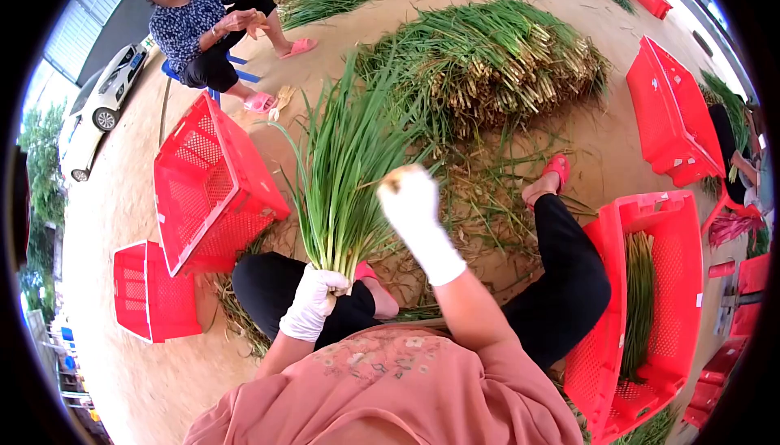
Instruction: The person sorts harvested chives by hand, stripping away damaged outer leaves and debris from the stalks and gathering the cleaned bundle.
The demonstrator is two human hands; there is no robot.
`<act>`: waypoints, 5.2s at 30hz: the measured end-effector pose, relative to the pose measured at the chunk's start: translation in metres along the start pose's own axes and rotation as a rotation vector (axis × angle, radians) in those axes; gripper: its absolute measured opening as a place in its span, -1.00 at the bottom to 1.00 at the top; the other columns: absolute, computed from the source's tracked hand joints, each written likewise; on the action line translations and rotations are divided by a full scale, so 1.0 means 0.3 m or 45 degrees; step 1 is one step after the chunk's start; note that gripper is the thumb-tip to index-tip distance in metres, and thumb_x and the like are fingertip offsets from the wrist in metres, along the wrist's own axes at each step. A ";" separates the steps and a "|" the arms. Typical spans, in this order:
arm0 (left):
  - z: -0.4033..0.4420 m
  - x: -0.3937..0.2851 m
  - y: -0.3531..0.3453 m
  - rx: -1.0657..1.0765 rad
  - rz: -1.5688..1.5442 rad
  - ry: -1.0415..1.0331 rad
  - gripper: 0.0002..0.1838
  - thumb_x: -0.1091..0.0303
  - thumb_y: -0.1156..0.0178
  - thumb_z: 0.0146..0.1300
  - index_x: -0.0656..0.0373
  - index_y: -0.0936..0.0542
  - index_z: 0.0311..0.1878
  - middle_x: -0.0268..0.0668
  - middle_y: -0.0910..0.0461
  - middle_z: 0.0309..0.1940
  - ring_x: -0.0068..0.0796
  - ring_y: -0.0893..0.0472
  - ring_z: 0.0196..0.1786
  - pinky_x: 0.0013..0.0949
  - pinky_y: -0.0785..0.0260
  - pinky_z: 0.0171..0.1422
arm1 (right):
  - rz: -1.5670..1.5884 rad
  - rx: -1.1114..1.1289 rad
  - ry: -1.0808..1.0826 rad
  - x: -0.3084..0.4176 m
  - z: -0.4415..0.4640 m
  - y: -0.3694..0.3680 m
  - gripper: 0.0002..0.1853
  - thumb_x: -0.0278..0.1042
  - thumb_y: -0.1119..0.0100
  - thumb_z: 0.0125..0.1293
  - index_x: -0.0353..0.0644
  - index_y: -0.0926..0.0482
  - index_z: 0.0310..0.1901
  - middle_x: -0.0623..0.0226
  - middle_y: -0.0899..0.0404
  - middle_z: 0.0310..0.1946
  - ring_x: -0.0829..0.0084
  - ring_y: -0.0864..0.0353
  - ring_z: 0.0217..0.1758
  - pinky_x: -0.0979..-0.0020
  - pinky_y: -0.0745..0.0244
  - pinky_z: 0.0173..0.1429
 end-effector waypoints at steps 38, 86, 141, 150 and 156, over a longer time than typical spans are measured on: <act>0.142 0.240 -0.049 -0.055 0.110 0.199 -0.81 0.75 -0.07 -0.31 0.30 -0.42 -0.54 -0.32 -0.34 -0.75 -0.53 -0.29 -0.78 -0.51 -0.02 -0.69 | 0.250 0.412 -0.485 -0.107 -0.222 0.098 -0.73 -0.21 -0.22 0.13 -0.26 -0.56 -0.27 0.10 -0.58 -0.36 0.26 -0.58 -0.27 0.36 -0.46 -0.15; 0.173 0.340 -0.095 -0.148 0.039 0.535 -0.84 0.72 -0.06 -0.19 0.28 -0.42 -0.49 -0.27 -0.31 -0.74 -0.53 -0.24 -0.78 -0.47 -0.04 -0.72 | 0.321 0.430 -0.196 -0.195 -0.447 0.013 -0.88 -0.41 -0.04 0.23 -0.28 -0.49 -0.30 0.23 -0.52 -0.38 0.37 -0.53 -0.32 0.40 -0.43 -0.20; 0.159 0.312 -0.241 0.043 2.314 -0.325 0.04 0.52 -0.13 -0.13 0.44 0.34 0.34 0.03 -0.35 -0.14 -0.09 -0.57 -0.29 -0.19 -0.45 -0.24 | 2.047 0.330 -1.327 -0.270 -0.427 -0.107 -0.59 -0.36 -0.17 0.17 -0.22 -0.44 0.07 0.27 -0.53 -0.05 0.37 -0.50 -0.01 0.28 -0.37 0.13; 0.236 0.404 -0.220 0.342 0.526 0.494 -0.45 0.42 -0.37 -0.05 0.24 -0.40 0.04 -0.23 -0.56 -0.20 -0.44 -0.57 -0.21 -0.33 -0.43 -0.15 | 2.068 0.406 -1.653 -0.418 -0.529 -0.063 -0.63 -0.25 -0.06 0.17 -0.27 -0.47 -0.03 0.14 -0.58 -0.15 0.25 -0.57 -0.14 0.21 -0.46 0.03; 0.341 0.483 -0.168 0.417 -0.270 1.014 -0.73 0.41 -0.18 0.17 0.27 -0.50 -0.06 -0.17 -0.59 -0.18 -0.28 -0.59 -0.14 -0.23 -0.47 -0.01 | 2.043 0.196 -1.762 -0.487 -0.548 -0.041 -0.66 -0.13 -0.14 0.21 -0.20 -0.48 -0.10 0.16 -0.58 -0.21 0.19 -0.59 -0.19 0.11 -0.49 -0.01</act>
Point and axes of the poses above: each hand's wrist, its own z-axis towards the middle knuckle, its own y-axis out of the back of the hand, x = y × z, the point moved 2 cm from there along z, towards the middle knuckle
